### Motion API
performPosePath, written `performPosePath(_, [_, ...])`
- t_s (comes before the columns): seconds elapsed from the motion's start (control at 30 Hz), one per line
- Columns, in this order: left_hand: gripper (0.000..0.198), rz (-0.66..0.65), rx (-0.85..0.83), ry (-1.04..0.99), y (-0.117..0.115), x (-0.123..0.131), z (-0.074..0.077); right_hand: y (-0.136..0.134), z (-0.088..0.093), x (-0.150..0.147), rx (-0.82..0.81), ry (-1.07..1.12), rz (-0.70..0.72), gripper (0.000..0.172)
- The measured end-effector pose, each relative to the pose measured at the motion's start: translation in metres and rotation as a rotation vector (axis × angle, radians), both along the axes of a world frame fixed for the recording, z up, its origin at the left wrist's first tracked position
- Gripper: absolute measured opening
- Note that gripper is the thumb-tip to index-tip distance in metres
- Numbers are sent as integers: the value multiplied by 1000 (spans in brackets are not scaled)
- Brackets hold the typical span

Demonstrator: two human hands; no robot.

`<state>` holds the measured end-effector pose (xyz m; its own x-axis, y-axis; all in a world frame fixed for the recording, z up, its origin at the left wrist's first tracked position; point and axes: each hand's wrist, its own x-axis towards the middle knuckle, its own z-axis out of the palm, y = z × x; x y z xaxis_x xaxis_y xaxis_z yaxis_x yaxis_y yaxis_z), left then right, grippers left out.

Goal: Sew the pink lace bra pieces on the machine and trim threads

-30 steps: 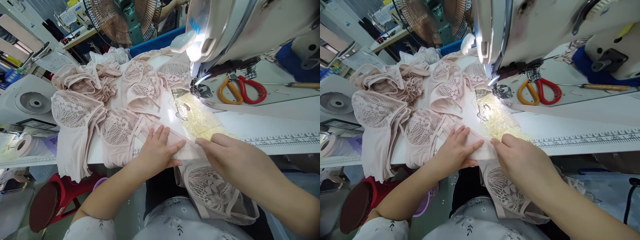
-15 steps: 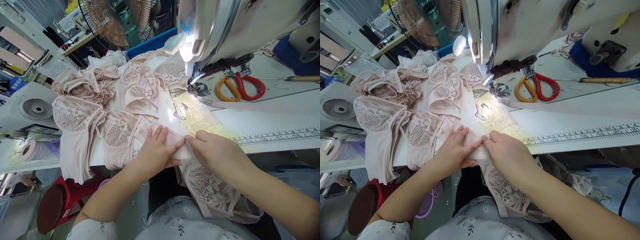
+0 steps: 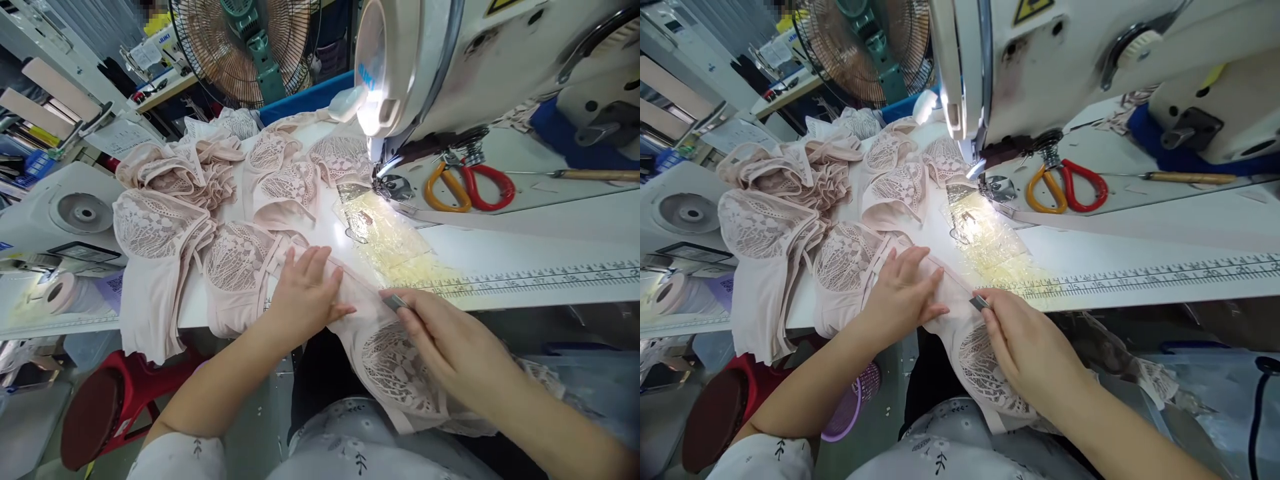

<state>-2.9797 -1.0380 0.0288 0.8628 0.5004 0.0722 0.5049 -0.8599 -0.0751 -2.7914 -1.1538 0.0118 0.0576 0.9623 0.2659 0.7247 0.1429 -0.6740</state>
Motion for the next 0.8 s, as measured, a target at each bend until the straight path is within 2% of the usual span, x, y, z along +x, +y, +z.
performPosePath(0.13, [48, -119, -24, -5, -7, 3, -5, 10, -7, -2, 14, -27, 1, 26])
performPosePath(0.27, [62, -89, -84, -15, -18, 1, -8, 19, -3, 4, 11, -91, 29, 25])
performPosePath(0.37, [66, -98, -114, 28, -22, -2, -9, 26, -2, 5, 37, -240, -11, 28])
performPosePath(0.53, [70, -117, -141, 100, -20, -1, -1, 39, -7, -3, 72, -429, -6, 28])
performPosePath(0.8, [66, -100, -187, 186, -20, 4, 10, 49, -9, -12, 144, -476, 25, 31])
